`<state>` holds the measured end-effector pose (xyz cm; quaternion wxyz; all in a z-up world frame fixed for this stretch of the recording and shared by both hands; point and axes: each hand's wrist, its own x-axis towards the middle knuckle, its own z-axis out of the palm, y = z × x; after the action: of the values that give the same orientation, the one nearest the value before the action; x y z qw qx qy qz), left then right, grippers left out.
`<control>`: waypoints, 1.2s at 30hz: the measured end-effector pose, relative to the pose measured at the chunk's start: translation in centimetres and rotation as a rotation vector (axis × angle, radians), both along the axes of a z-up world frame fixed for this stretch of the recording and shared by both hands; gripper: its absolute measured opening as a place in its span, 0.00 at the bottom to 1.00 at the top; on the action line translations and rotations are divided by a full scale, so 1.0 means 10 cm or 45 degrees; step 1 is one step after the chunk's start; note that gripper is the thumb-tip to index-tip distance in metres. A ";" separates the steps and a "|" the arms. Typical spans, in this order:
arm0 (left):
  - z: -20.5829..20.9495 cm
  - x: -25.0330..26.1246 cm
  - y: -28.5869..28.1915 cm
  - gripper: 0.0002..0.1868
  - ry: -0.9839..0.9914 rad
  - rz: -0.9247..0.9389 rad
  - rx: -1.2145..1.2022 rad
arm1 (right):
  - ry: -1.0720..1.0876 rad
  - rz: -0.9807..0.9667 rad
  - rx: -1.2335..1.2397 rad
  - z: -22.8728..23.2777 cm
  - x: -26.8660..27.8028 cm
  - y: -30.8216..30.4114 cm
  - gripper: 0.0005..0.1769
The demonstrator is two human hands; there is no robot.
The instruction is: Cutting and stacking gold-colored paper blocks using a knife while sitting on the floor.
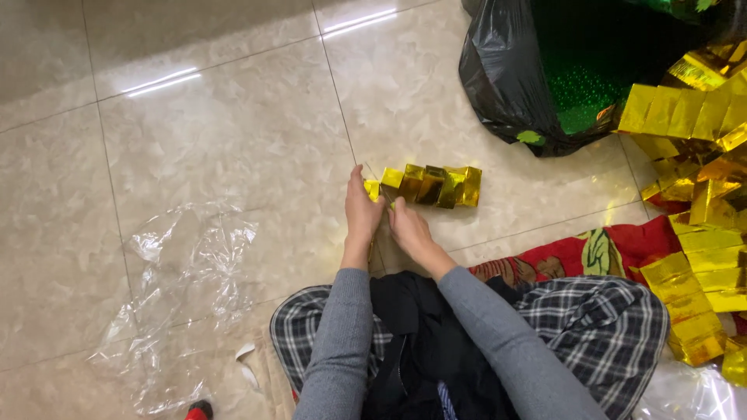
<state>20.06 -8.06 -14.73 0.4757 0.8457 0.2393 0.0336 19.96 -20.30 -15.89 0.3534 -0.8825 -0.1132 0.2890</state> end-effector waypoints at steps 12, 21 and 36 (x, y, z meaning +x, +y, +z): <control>-0.39 0.15 0.04 0.38 -0.021 -0.113 0.302 | -0.015 0.073 -0.140 -0.03 0.00 -0.06 0.15; -0.51 0.20 0.06 0.38 -0.027 -0.095 0.291 | 0.068 0.035 -0.116 0.04 0.02 0.02 0.18; -0.46 0.28 0.09 0.30 0.158 -0.199 0.515 | 0.016 0.064 -0.272 -0.16 0.03 -0.04 0.20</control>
<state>22.82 -7.19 -19.34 0.2819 0.9404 0.1902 -0.0083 20.23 -20.71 -17.45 0.2507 -0.9101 -0.1015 0.3139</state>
